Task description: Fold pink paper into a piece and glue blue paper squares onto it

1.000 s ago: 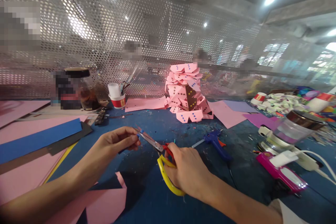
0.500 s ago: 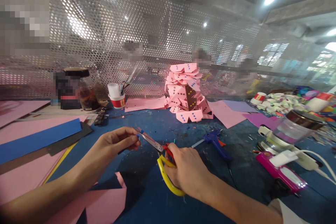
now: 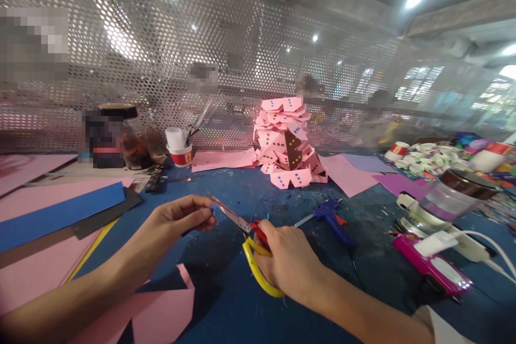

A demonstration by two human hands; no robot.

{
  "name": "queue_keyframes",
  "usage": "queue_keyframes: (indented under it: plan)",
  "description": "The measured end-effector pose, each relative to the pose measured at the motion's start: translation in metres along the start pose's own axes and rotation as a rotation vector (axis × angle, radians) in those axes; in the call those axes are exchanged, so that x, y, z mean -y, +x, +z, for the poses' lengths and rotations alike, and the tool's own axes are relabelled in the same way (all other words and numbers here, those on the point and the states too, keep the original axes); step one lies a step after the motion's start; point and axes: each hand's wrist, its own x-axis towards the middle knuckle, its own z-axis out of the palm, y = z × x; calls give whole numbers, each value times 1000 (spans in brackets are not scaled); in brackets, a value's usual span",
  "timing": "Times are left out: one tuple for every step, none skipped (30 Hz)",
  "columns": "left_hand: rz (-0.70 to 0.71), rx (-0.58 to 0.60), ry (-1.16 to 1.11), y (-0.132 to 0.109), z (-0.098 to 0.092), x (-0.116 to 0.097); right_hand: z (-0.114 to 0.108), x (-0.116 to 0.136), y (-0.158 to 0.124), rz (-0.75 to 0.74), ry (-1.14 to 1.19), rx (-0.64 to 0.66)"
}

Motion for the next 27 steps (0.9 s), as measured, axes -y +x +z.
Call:
queue_keyframes:
  plan:
    - [-2, -4, 1, 0, 0, 0, -1, 0, -1, -5, 12, -1]
    - [-3, -6, -1, 0, 0, -1, -2, -1, -1, -10, 26, -2]
    - [-3, -8, -3, 0, 0, -1, -2, -1, -2, -14, 37, -7]
    - [-2, -10, -7, -1, 0, -1, -3, -1, -2, -20, 44, -12]
    - [0, -14, -9, -1, 0, -2, -3, -1, -2, -26, 44, -19]
    - [4, -19, -8, -1, 0, -2, -4, -1, -2, -31, 39, -24]
    - [8, -23, -5, -1, 0, -2, -4, -1, -3, -37, 30, -24]
    - [13, -23, 1, -1, 0, -2, -3, -1, -3, -40, 20, -23]
    - [19, -22, 6, -1, 0, -2, -3, -1, -3, -42, 9, -21]
    - [25, -18, 12, -1, 0, -2, -3, -1, -3, -43, 0, -17]
    - [32, -15, 17, -1, 0, -2, -3, -1, -3, -41, -4, -14]
    - [37, -14, 20, -1, 0, -2, -3, -1, -3, -40, -5, -10]
    - [40, -13, 21, -1, 0, -2, -3, -1, -3, -39, -4, -9]
    - [41, -14, 20, -1, 0, -2, -3, -1, -3, -39, -1, -7]
    - [39, -14, 16, -1, 0, -2, -3, -1, -4, -39, 4, -3]
    - [36, -14, 12, -1, 0, -2, -3, 0, -4, -39, 11, 2]
    - [32, -12, 9, -1, 1, -2, -3, 0, -4, -39, 18, 4]
    - [30, -10, 7, -1, 1, -3, -3, 0, -4, -41, 23, 4]
    - [30, -10, 8, -1, 1, -3, -3, 0, -4, -43, 26, 3]
    - [33, -12, 10, -2, 1, -3, -3, 0, -4, -44, 24, 0]
    - [37, -16, 12, -2, 2, -4, -3, 0, -4, -43, 17, -3]
    - [40, -21, 15, -1, 2, -4, -2, -1, -4, -39, 6, -6]
    - [43, -24, 20, -1, 2, -4, -2, -1, -4, -33, -6, -8]
    - [46, -26, 25, -1, 2, -4, -2, 0, -4, -29, -14, -7]
    - [49, -23, 30, -1, 1, -3, -1, 0, -4, -28, -16, -5]
    - [52, -17, 34, -1, 1, -3, -1, 0, -4, -28, -13, -4]
    - [54, -10, 39, -1, 1, -2, -1, 1, -4, -31, -6, 0]
